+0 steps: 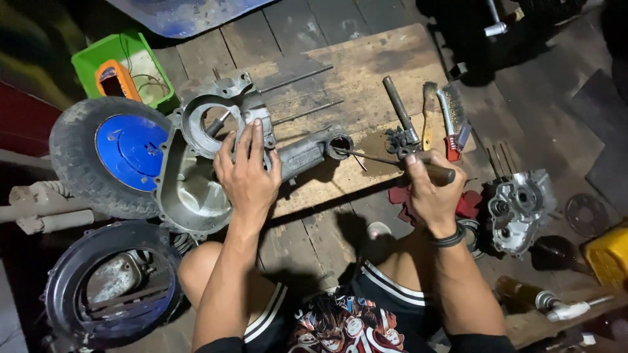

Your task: The person cleans the inside of a metal engine casing using a small metal tool. They scrape the interior surfaces and then use a hammer to tap the tool inside the casing to dislodge debris.

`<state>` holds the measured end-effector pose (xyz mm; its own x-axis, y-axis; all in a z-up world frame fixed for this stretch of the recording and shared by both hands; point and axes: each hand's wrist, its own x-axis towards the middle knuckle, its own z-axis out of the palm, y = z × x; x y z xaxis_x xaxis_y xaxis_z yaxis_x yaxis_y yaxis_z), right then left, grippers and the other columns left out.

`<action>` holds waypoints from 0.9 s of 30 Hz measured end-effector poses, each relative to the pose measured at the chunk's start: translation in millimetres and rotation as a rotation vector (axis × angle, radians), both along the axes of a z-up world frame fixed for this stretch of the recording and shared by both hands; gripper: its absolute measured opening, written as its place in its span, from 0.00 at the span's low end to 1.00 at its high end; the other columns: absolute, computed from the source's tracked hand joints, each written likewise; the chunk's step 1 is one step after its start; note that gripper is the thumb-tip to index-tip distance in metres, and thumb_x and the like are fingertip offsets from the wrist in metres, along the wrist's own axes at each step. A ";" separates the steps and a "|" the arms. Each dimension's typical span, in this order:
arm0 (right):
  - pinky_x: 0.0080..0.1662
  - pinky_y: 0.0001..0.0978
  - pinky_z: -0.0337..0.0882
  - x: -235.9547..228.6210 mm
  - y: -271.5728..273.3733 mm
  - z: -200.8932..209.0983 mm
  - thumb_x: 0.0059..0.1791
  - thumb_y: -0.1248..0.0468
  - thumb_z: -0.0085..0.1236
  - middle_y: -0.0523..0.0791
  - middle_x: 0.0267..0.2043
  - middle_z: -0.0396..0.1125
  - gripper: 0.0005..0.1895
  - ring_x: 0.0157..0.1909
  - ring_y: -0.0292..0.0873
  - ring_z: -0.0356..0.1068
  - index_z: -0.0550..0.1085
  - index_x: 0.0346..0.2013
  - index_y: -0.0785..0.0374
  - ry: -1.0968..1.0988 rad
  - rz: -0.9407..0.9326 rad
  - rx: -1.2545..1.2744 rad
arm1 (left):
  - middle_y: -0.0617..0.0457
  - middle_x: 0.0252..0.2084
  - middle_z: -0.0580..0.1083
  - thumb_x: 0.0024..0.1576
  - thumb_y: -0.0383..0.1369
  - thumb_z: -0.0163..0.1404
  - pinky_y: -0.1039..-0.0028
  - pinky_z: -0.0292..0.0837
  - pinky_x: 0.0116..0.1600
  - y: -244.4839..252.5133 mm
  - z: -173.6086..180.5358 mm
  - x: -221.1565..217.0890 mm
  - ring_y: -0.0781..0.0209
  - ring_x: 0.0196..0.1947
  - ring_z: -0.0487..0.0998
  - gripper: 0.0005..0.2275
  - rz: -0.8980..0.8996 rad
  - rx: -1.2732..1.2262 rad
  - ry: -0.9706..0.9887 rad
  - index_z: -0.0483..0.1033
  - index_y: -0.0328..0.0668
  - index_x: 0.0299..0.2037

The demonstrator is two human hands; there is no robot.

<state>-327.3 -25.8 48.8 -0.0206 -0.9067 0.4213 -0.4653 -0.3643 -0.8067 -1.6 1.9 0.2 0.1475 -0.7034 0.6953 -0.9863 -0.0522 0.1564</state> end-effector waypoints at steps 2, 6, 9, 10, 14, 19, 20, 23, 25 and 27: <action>0.25 0.34 0.59 -0.7 -1.1 -7.6 0.53 0.63 0.62 0.48 0.14 0.63 0.12 0.20 0.38 0.59 0.78 0.25 0.61 -0.010 -0.002 -0.007 | 0.54 0.55 0.77 0.53 0.39 0.55 0.55 0.63 0.60 1.1 -1.1 1.4 0.47 0.57 0.73 0.25 0.001 0.006 0.001 0.75 0.54 0.65; 0.24 0.33 0.55 3.3 3.7 -2.6 0.53 0.62 0.61 0.48 0.12 0.58 0.14 0.19 0.37 0.54 0.76 0.24 0.61 -0.063 -0.008 0.046 | 0.54 0.56 0.77 0.54 0.40 0.55 0.56 0.63 0.60 -1.3 -1.9 1.8 0.47 0.57 0.74 0.25 0.003 -0.005 -0.007 0.75 0.53 0.65; 0.24 0.31 0.54 -1.5 0.3 -21.3 0.54 0.63 0.61 0.45 0.13 0.56 0.15 0.20 0.35 0.53 0.73 0.23 0.61 -0.101 -0.024 0.061 | 0.53 0.56 0.77 0.53 0.39 0.56 0.56 0.63 0.60 -0.3 1.6 1.7 0.46 0.56 0.74 0.25 -0.007 0.003 0.005 0.76 0.53 0.64; 0.24 0.31 0.54 -0.5 -1.7 -23.3 0.54 0.63 0.61 0.45 0.13 0.56 0.15 0.20 0.35 0.53 0.73 0.23 0.61 -0.101 -0.024 0.061 | 0.53 0.56 0.77 0.53 0.39 0.56 0.56 0.63 0.60 -1.2 3.4 2.4 0.46 0.56 0.74 0.25 -0.007 0.003 0.005 0.76 0.53 0.64; 0.24 0.28 0.53 0.8 4.8 -11.8 0.54 0.65 0.61 0.43 0.14 0.59 0.16 0.21 0.34 0.53 0.73 0.21 0.60 -0.144 -0.045 0.119 | 0.53 0.56 0.77 0.53 0.39 0.57 0.56 0.63 0.60 2.3 7.5 -1.2 0.46 0.56 0.74 0.24 -0.012 0.002 -0.007 0.77 0.50 0.62; 0.24 0.26 0.64 9.1 4.7 -3.9 0.57 0.64 0.56 0.49 0.12 0.66 0.19 0.16 0.40 0.66 0.72 0.22 0.64 -0.192 0.034 0.101 | 0.54 0.55 0.77 0.52 0.38 0.57 0.57 0.64 0.60 2.3 9.4 -0.8 0.47 0.56 0.75 0.24 0.000 -0.009 -0.011 0.77 0.50 0.62; 0.24 0.27 0.65 7.3 5.2 -2.4 0.57 0.65 0.56 0.51 0.13 0.67 0.18 0.16 0.41 0.67 0.72 0.22 0.65 -0.204 0.038 0.111 | 0.53 0.55 0.77 0.51 0.38 0.58 0.56 0.64 0.59 2.4 9.0 -1.1 0.47 0.55 0.75 0.25 -0.002 -0.008 0.000 0.77 0.50 0.62; 0.23 0.28 0.66 17.6 4.3 8.1 0.57 0.65 0.55 0.51 0.12 0.66 0.18 0.15 0.42 0.68 0.72 0.21 0.64 -0.231 0.038 0.122 | 0.53 0.55 0.77 0.51 0.39 0.58 0.56 0.64 0.59 -2.4 9.2 1.1 0.46 0.55 0.75 0.25 -0.001 -0.021 -0.003 0.78 0.51 0.62; 0.22 0.27 0.65 19.2 8.8 5.7 0.56 0.64 0.55 0.50 0.10 0.65 0.19 0.14 0.42 0.68 0.72 0.20 0.63 -0.245 0.024 0.138 | 0.54 0.55 0.77 0.51 0.40 0.57 0.56 0.64 0.59 2.3 8.2 0.2 0.47 0.55 0.75 0.25 -0.006 -0.019 -0.015 0.78 0.51 0.62; 0.22 0.25 0.59 13.0 4.2 -4.2 0.55 0.63 0.58 0.47 0.10 0.62 0.17 0.18 0.33 0.61 0.72 0.21 0.60 -0.117 -0.027 0.130 | 0.55 0.55 0.77 0.52 0.40 0.57 0.58 0.65 0.59 1.4 10.2 -0.9 0.49 0.55 0.75 0.25 0.013 -0.015 -0.035 0.77 0.52 0.62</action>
